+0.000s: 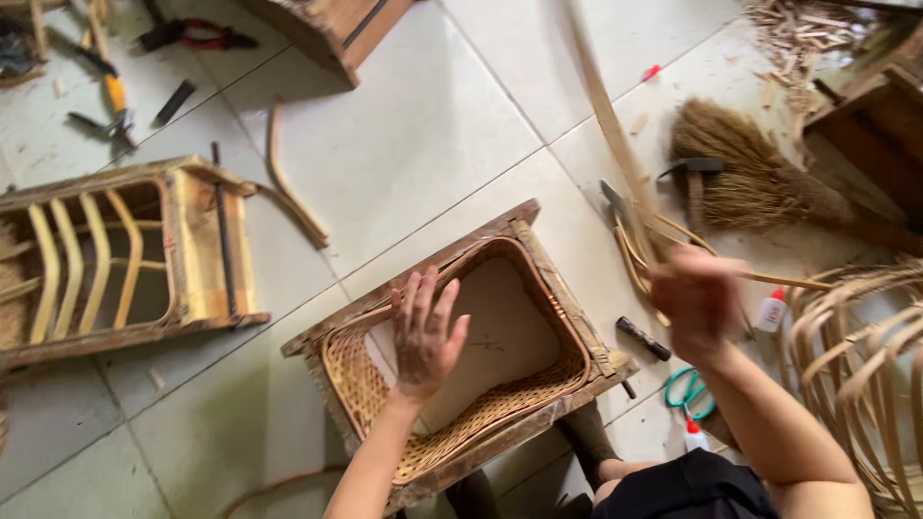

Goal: The person weaves a rectangular basket by fitting a pre-woven body into a wooden mold, then inserting and securing bamboo strips across the top opening. They use a hammer to tap the strips into place and adjust the basket within the mold.

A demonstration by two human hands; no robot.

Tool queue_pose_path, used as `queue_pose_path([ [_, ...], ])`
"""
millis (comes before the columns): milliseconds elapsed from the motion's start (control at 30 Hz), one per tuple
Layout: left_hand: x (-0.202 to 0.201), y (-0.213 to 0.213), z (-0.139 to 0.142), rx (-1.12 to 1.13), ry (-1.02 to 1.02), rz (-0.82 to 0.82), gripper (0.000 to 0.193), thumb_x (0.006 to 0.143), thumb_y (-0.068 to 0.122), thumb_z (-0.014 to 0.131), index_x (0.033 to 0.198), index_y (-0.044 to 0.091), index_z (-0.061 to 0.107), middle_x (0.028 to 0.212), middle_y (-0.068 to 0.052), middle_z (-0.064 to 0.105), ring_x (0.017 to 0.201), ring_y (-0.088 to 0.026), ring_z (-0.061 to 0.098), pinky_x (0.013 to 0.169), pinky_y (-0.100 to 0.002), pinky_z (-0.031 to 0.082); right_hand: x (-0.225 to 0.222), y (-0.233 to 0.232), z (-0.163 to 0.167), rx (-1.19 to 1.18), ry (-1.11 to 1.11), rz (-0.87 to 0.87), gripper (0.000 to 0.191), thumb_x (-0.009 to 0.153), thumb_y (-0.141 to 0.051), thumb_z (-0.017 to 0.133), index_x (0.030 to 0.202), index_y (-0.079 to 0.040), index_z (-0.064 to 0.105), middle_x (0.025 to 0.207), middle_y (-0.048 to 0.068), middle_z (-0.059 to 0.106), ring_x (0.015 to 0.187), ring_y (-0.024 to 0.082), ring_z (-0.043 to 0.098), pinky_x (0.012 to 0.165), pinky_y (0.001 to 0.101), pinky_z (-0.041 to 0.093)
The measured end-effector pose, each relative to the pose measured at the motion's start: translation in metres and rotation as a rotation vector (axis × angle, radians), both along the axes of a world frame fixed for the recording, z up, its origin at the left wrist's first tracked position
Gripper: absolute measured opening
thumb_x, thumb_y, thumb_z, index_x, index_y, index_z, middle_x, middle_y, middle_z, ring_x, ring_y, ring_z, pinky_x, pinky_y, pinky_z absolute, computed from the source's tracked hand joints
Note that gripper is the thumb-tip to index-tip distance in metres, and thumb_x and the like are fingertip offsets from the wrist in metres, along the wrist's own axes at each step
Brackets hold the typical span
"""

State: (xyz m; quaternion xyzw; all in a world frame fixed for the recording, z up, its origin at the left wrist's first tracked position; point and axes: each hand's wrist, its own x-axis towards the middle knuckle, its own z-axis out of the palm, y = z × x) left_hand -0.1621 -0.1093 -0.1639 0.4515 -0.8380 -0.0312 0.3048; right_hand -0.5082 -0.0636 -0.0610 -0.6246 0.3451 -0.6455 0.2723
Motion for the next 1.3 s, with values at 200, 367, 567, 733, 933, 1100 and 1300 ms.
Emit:
queue_pose_path([
  [200, -0.004, 0.009, 0.033, 0.136, 0.362, -0.281, 0.066, 0.087, 0.055, 0.057, 0.147, 0.028, 0.05, 0.137, -0.017, 0.059, 0.111, -0.028, 0.053, 0.096, -0.054, 0.033, 0.01, 0.005, 0.04, 0.396, -0.632, 0.337, 0.028, 0.114, -0.028, 0.05, 0.123, -0.003, 0.055, 0.075, 0.001, 0.045, 0.053, 0.007, 0.034, 0.05, 0.026, 0.028],
  [367, 0.004, 0.047, 0.021, 0.175, 0.129, -0.351, 0.027, 0.096, 0.024, 0.073, 0.122, 0.027, 0.079, 0.075, -0.002, 0.065, 0.06, -0.014, 0.062, 0.051, -0.029, 0.055, 0.034, -0.06, 0.034, 0.502, -0.214, 0.096, 0.03, 0.106, -0.016, 0.054, 0.135, -0.007, 0.051, 0.1, 0.004, 0.056, 0.069, 0.008, 0.047, 0.057, 0.0246, 0.039],
  [567, -0.001, 0.078, -0.029, 0.644, 0.127, -0.329, 0.022, 0.095, 0.013, 0.071, 0.117, 0.011, 0.075, 0.099, -0.009, 0.069, 0.078, -0.024, 0.069, 0.069, -0.037, 0.06, 0.089, -0.123, 0.015, 0.275, 0.744, 0.1, 0.017, 0.091, -0.02, 0.074, 0.107, -0.021, 0.077, 0.106, 0.004, 0.069, 0.083, 0.014, 0.067, 0.067, 0.0316, 0.058],
  [733, -0.008, 0.078, -0.06, 0.937, 0.072, -0.411, 0.023, 0.089, 0.014, 0.075, 0.111, 0.007, 0.078, 0.095, -0.012, 0.069, 0.086, -0.03, 0.07, 0.078, -0.042, 0.059, 0.127, -0.137, -0.021, 0.159, 1.023, 0.153, 0.017, 0.09, -0.033, 0.072, 0.097, -0.02, 0.08, 0.096, 0.0, 0.069, 0.085, 0.02, 0.068, 0.065, 0.0364, 0.057],
  [933, -0.003, 0.07, -0.079, 1.091, 0.132, -0.46, 0.023, 0.089, 0.01, 0.076, 0.111, 0.005, 0.077, 0.103, -0.014, 0.074, 0.093, -0.03, 0.072, 0.085, -0.042, 0.059, 0.154, -0.155, -0.073, 0.328, 1.215, 0.2, 0.026, 0.094, -0.042, 0.066, 0.099, -0.019, 0.078, 0.099, 0.001, 0.07, 0.084, 0.019, 0.068, 0.061, 0.0381, 0.055],
  [1100, 0.022, 0.05, -0.092, 1.361, 0.119, -0.461, 0.03, 0.087, 0.019, 0.078, 0.115, 0.01, 0.076, 0.112, -0.009, 0.077, 0.101, -0.024, 0.074, 0.092, -0.035, 0.059, 0.151, -0.163, -0.084, 0.181, 1.086, 0.12, 0.037, 0.095, -0.041, 0.063, 0.117, -0.012, 0.066, 0.103, 0.011, 0.07, 0.08, 0.024, 0.068, 0.058, 0.0369, 0.056],
  [1300, 0.032, 0.047, -0.115, 1.42, 0.104, -0.497, 0.036, 0.087, 0.024, 0.08, 0.119, 0.009, 0.075, 0.113, -0.01, 0.077, 0.106, -0.024, 0.073, 0.091, -0.038, 0.058, 0.124, -0.15, -0.077, 0.519, 1.112, 0.101, 0.036, 0.105, -0.041, 0.056, 0.112, -0.006, 0.053, 0.084, 0.013, 0.07, 0.067, 0.025, 0.066, 0.054, 0.0394, 0.051],
])
